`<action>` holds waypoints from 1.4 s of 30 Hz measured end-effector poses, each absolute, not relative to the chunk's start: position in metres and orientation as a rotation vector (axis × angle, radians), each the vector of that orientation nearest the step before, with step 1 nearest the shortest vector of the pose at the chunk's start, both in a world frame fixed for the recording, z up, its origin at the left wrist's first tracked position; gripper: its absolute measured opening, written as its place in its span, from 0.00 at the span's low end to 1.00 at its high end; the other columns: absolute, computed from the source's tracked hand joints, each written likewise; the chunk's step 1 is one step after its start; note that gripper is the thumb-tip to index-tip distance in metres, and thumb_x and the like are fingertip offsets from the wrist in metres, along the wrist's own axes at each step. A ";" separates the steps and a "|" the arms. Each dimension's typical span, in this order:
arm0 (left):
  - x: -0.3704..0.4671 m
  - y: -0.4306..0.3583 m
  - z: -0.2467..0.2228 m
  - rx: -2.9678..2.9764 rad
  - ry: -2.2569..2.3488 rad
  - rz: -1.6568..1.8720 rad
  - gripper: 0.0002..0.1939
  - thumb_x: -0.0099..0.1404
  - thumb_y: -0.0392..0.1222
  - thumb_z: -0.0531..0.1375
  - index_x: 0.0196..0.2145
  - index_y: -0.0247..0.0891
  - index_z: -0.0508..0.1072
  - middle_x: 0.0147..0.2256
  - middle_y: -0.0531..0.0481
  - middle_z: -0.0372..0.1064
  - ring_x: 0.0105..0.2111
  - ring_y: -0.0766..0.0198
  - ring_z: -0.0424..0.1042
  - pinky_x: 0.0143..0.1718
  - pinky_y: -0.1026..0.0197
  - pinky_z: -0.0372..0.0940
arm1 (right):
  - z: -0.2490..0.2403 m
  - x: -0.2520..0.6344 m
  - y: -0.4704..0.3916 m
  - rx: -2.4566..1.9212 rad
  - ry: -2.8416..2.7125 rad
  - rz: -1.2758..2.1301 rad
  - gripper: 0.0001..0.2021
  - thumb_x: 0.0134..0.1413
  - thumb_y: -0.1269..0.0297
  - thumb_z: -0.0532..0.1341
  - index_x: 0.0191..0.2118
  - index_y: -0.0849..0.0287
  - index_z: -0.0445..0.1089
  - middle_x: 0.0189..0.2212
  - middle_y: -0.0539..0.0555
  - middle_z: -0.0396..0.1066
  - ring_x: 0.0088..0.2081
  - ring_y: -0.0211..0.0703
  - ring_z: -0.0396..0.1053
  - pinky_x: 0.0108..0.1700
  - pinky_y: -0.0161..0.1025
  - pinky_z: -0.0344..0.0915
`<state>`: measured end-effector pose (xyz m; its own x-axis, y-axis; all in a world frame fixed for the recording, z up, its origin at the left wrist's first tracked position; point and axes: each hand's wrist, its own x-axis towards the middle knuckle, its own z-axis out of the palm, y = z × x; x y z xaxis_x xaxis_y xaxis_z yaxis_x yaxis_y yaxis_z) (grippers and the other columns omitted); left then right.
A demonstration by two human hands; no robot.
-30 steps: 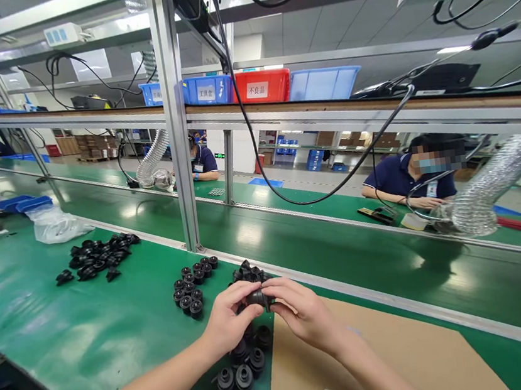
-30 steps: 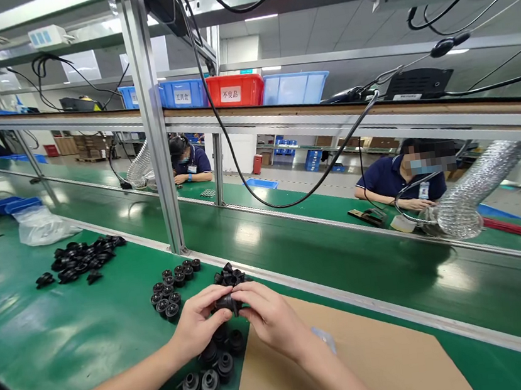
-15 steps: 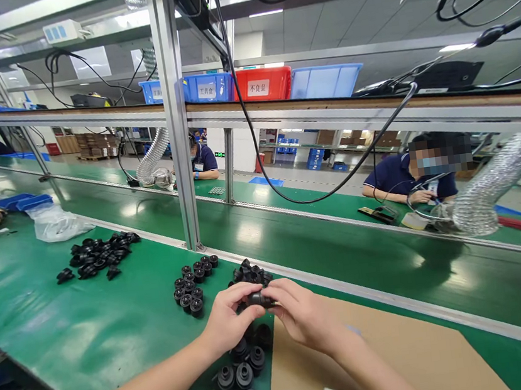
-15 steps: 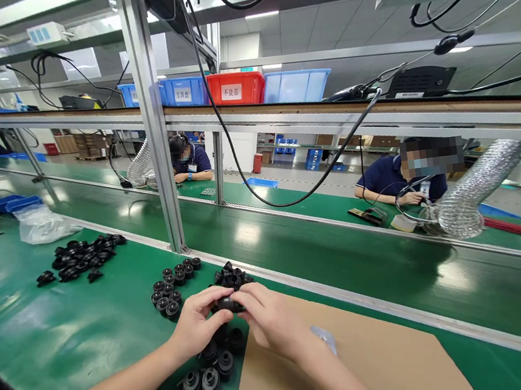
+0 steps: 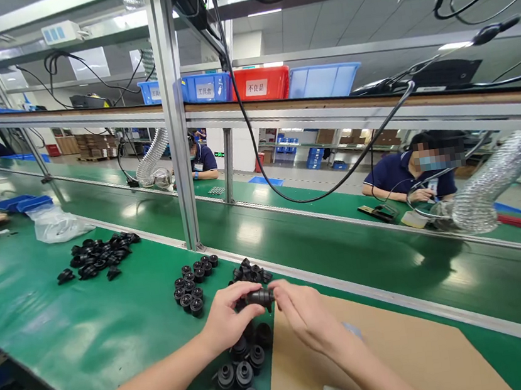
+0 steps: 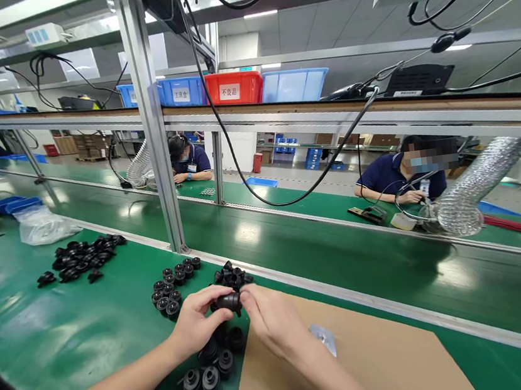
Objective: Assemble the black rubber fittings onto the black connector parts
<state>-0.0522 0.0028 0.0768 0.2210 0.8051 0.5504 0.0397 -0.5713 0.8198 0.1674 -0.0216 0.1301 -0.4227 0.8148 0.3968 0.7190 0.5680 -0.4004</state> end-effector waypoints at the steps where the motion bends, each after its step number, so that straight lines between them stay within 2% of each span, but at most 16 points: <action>1: -0.052 0.003 0.077 1.746 0.802 1.405 0.17 0.61 0.35 0.70 0.49 0.41 0.82 0.44 0.46 0.80 0.42 0.54 0.78 0.46 0.56 0.73 | 0.131 0.171 -0.020 -1.126 -2.251 0.212 0.14 0.76 0.64 0.48 0.56 0.54 0.69 0.43 0.56 0.77 0.41 0.49 0.75 0.39 0.40 0.66; 3: -0.051 0.004 0.077 1.637 0.791 1.374 0.18 0.61 0.37 0.69 0.50 0.39 0.81 0.44 0.45 0.80 0.42 0.54 0.79 0.45 0.56 0.74 | 0.132 0.178 -0.016 -0.906 -2.331 0.090 0.19 0.74 0.70 0.49 0.63 0.53 0.64 0.54 0.61 0.72 0.50 0.51 0.73 0.46 0.43 0.69; 5: -0.050 0.004 0.076 1.592 0.757 1.340 0.19 0.61 0.37 0.69 0.51 0.38 0.81 0.44 0.44 0.81 0.42 0.53 0.79 0.45 0.55 0.75 | 0.128 0.181 -0.012 -0.742 -2.419 -0.028 0.20 0.71 0.73 0.49 0.61 0.52 0.67 0.56 0.62 0.71 0.52 0.54 0.72 0.47 0.46 0.70; 7: -0.051 0.004 0.076 1.662 0.756 1.350 0.19 0.61 0.36 0.69 0.51 0.40 0.81 0.44 0.45 0.81 0.42 0.53 0.79 0.46 0.54 0.74 | 0.123 0.178 -0.010 -0.742 -2.382 0.052 0.16 0.71 0.71 0.53 0.58 0.52 0.69 0.52 0.61 0.73 0.49 0.54 0.73 0.46 0.47 0.71; 10: -0.053 0.004 0.078 1.859 0.760 1.444 0.18 0.61 0.35 0.71 0.49 0.43 0.82 0.43 0.47 0.81 0.44 0.53 0.78 0.49 0.54 0.72 | 0.118 0.169 -0.011 -0.950 -2.139 0.512 0.09 0.72 0.62 0.57 0.52 0.56 0.70 0.37 0.56 0.76 0.37 0.48 0.74 0.38 0.42 0.72; 12: -0.054 0.004 0.080 1.913 0.761 1.480 0.18 0.61 0.35 0.71 0.49 0.44 0.82 0.43 0.47 0.81 0.43 0.54 0.78 0.49 0.54 0.71 | 0.119 0.165 -0.013 -1.047 -1.989 0.728 0.12 0.74 0.57 0.54 0.49 0.57 0.71 0.31 0.53 0.74 0.31 0.45 0.72 0.33 0.39 0.70; 17: -0.054 0.003 0.080 1.949 0.775 1.509 0.18 0.64 0.34 0.71 0.52 0.45 0.81 0.43 0.49 0.80 0.41 0.56 0.78 0.45 0.57 0.71 | 0.123 0.163 -0.014 -0.939 -1.996 0.629 0.19 0.65 0.55 0.64 0.58 0.55 0.68 0.48 0.58 0.74 0.43 0.49 0.73 0.44 0.44 0.72; 20: -0.054 0.003 0.080 2.120 0.605 1.567 0.21 0.65 0.34 0.72 0.54 0.47 0.79 0.46 0.49 0.80 0.44 0.56 0.77 0.49 0.56 0.71 | 0.117 0.158 -0.011 -1.078 -1.822 0.990 0.19 0.68 0.47 0.59 0.45 0.61 0.71 0.34 0.58 0.74 0.33 0.47 0.72 0.34 0.42 0.71; 22: -0.054 0.003 0.080 2.169 0.552 1.583 0.22 0.65 0.34 0.72 0.55 0.48 0.78 0.47 0.49 0.80 0.44 0.57 0.77 0.49 0.56 0.71 | 0.114 0.156 -0.009 -1.183 -1.721 1.174 0.24 0.71 0.43 0.52 0.45 0.62 0.70 0.26 0.54 0.71 0.25 0.44 0.68 0.26 0.39 0.66; 25: -0.055 0.002 0.081 2.084 0.686 1.544 0.20 0.64 0.35 0.72 0.53 0.47 0.80 0.44 0.50 0.80 0.42 0.57 0.78 0.46 0.58 0.71 | 0.118 0.159 -0.012 -1.133 -1.864 0.875 0.22 0.73 0.47 0.53 0.59 0.59 0.64 0.35 0.56 0.74 0.30 0.44 0.70 0.31 0.39 0.67; 27: -0.055 0.002 0.082 2.021 0.767 1.496 0.18 0.64 0.36 0.72 0.51 0.46 0.81 0.41 0.50 0.80 0.39 0.57 0.77 0.43 0.59 0.70 | 0.124 0.164 -0.016 -1.008 -2.061 0.576 0.19 0.70 0.53 0.59 0.61 0.55 0.63 0.44 0.58 0.73 0.38 0.47 0.71 0.38 0.41 0.68; 30: -0.056 0.003 0.083 2.008 0.737 1.466 0.17 0.64 0.37 0.71 0.51 0.45 0.81 0.42 0.48 0.80 0.41 0.56 0.78 0.45 0.58 0.70 | 0.130 0.166 -0.020 -1.012 -2.261 0.379 0.10 0.71 0.55 0.57 0.44 0.56 0.70 0.38 0.56 0.73 0.37 0.48 0.69 0.37 0.41 0.63; 34: -0.055 0.002 0.083 1.969 0.755 1.428 0.17 0.62 0.37 0.71 0.49 0.44 0.82 0.41 0.48 0.81 0.40 0.56 0.77 0.45 0.57 0.70 | 0.130 0.167 -0.020 -1.202 -2.182 0.553 0.29 0.78 0.53 0.43 0.26 0.57 0.66 0.21 0.51 0.67 0.26 0.43 0.65 0.31 0.40 0.57; 37: -0.053 0.003 0.080 1.870 0.844 1.392 0.16 0.62 0.36 0.70 0.48 0.44 0.82 0.40 0.50 0.81 0.38 0.57 0.78 0.43 0.58 0.71 | 0.129 0.174 -0.015 -1.135 -2.088 0.563 0.20 0.78 0.57 0.45 0.43 0.57 0.72 0.29 0.52 0.73 0.29 0.44 0.69 0.33 0.40 0.62; 39: -0.052 0.004 0.076 1.808 0.851 1.389 0.16 0.62 0.36 0.69 0.48 0.43 0.82 0.41 0.50 0.82 0.39 0.56 0.79 0.44 0.58 0.73 | 0.127 0.179 -0.010 -0.974 -2.189 0.441 0.14 0.73 0.63 0.52 0.58 0.54 0.67 0.42 0.56 0.75 0.35 0.46 0.72 0.36 0.41 0.67; 42: -0.051 0.005 0.072 1.797 0.803 1.407 0.19 0.61 0.35 0.70 0.50 0.42 0.81 0.45 0.48 0.81 0.44 0.53 0.81 0.49 0.56 0.75 | 0.119 0.183 -0.005 -0.750 -2.336 0.286 0.19 0.68 0.70 0.55 0.61 0.52 0.66 0.51 0.59 0.73 0.45 0.50 0.72 0.42 0.44 0.70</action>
